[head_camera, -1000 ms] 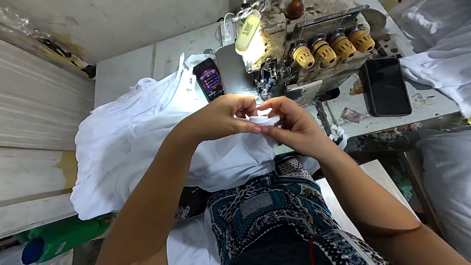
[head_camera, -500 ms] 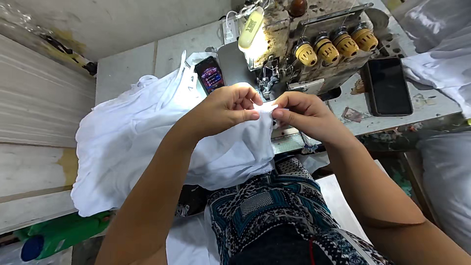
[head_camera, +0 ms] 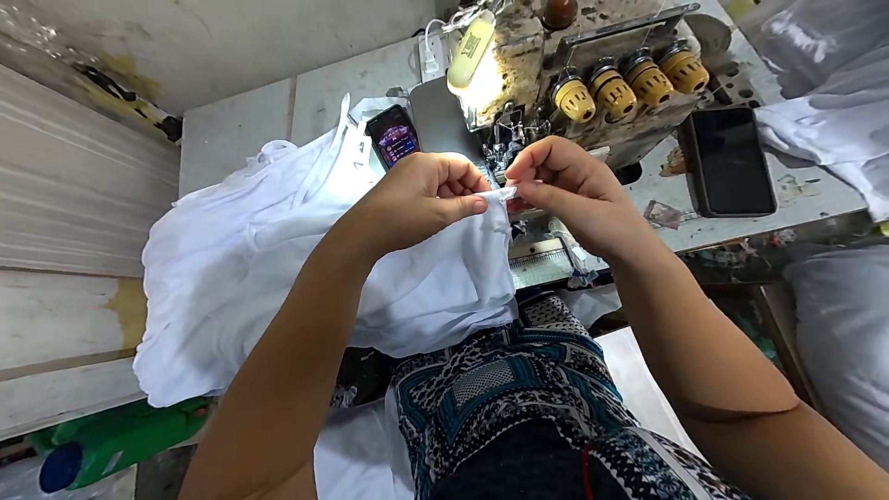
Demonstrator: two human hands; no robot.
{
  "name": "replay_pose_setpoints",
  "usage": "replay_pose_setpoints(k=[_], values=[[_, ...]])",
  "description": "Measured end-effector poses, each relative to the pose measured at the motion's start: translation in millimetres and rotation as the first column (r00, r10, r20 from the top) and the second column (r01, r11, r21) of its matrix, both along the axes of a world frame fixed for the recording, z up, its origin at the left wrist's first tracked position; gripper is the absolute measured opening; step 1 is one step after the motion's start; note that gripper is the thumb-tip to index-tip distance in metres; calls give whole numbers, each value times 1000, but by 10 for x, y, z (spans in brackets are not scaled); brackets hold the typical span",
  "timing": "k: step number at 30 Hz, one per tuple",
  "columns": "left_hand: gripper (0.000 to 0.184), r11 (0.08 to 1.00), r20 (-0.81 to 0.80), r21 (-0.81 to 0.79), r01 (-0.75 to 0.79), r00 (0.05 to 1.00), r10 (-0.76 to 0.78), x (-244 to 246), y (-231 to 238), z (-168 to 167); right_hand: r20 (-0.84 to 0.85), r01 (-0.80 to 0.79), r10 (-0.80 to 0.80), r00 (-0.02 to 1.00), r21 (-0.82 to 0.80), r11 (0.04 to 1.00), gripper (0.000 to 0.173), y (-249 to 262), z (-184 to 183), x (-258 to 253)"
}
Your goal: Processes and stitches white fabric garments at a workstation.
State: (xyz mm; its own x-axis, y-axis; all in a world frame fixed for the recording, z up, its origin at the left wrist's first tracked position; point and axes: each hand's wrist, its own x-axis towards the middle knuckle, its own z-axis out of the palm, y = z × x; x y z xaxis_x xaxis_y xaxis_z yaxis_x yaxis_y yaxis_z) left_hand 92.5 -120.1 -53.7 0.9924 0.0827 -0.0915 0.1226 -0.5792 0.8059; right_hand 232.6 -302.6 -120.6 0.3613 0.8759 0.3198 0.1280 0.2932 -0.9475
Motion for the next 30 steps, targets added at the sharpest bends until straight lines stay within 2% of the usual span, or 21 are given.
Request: replay_pose_setpoints(k=[4,5,7,10,13,15,19,21,24,28,30], values=[[5,1000,-12,10,-14,1000,14,8,-21,43,95,45,-32,995,-146,988,35,19,80,-67],[5,1000,-16,14,-23,1000,23,9,-32,49,119,74,-55,991,-158,985,34,32,94,-98],[5,997,-11,55,-49,999,50,9,-67,62,151,113,-92,984,-137,984,23,61,116,-127],[9,976,40,201,-87,996,80,-10,-112,74,166,142,-123,978,-107,984,8,77,143,-99],[9,940,55,311,-141,990,131,-29,-151,98,182,110,-94,979,-76,991,5,75,154,-57],[7,937,21,302,-177,984,179,-34,-193,142,204,100,-87,975,-54,994,5,73,155,-38],[5,964,20,178,-196,980,196,-51,-241,136,204,101,-94,974,-20,995,6,59,147,-20],[5,969,76,128,-212,976,203,-46,-277,47,183,115,-110,977,-20,993,7,44,130,-12],[9,962,257,111,-251,942,217,15,-315,-280,163,196,-183,970,-66,978,11,21,42,5],[10,943,285,89,-320,915,284,168,-307,-646,241,386,-351,905,-118,915,22,38,-209,22],[9,937,291,128,-326,915,279,214,-283,-702,324,462,-409,853,-104,881,23,61,-318,45]])
